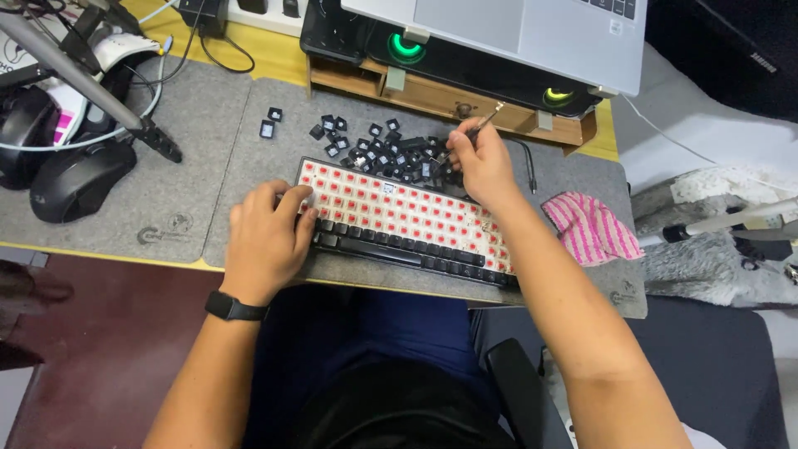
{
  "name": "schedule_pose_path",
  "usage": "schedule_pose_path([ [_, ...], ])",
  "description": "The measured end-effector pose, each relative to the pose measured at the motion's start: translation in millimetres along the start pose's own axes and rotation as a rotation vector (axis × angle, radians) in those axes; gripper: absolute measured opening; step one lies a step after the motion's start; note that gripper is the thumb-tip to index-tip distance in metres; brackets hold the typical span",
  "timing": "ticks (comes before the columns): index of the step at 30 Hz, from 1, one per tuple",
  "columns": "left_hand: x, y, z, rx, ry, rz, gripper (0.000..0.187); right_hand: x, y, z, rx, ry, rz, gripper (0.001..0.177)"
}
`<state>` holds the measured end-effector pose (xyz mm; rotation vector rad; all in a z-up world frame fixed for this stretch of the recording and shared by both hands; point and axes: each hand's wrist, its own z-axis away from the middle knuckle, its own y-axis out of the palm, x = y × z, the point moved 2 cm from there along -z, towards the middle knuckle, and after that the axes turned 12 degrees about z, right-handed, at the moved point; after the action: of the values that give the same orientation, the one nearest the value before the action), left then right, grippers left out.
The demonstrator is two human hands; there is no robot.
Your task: The person installs black keycaps onto a mechanical keyboard base with red switches using a keycap puller. They pick up keycaps from a pile on the desk and press them into place one by one across the keyboard.
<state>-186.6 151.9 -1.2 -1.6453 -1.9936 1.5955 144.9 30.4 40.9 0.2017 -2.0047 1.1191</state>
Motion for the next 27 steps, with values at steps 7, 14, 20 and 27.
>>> schedule_pose_path([
  [7,-0.6,-0.3,-0.2,0.005,0.016,-0.003,0.029,9.4,-23.1,12.1,-0.044,-0.043,0.112,0.006],
  [14,-3.1,-2.6,-0.5,-0.001,0.015,0.006,0.030,0.2,-24.7,11.8,-0.053,0.039,0.044,0.008],
  [20,-2.7,-1.6,-0.3,-0.026,0.038,0.027,0.030,-12.6,-25.4,10.4,-0.044,-0.009,-0.084,0.010],
  [27,-48.3,-25.6,3.0,-0.167,0.501,0.311,0.042,25.6,-51.1,63.5,-0.009,0.048,-0.355,0.027],
])
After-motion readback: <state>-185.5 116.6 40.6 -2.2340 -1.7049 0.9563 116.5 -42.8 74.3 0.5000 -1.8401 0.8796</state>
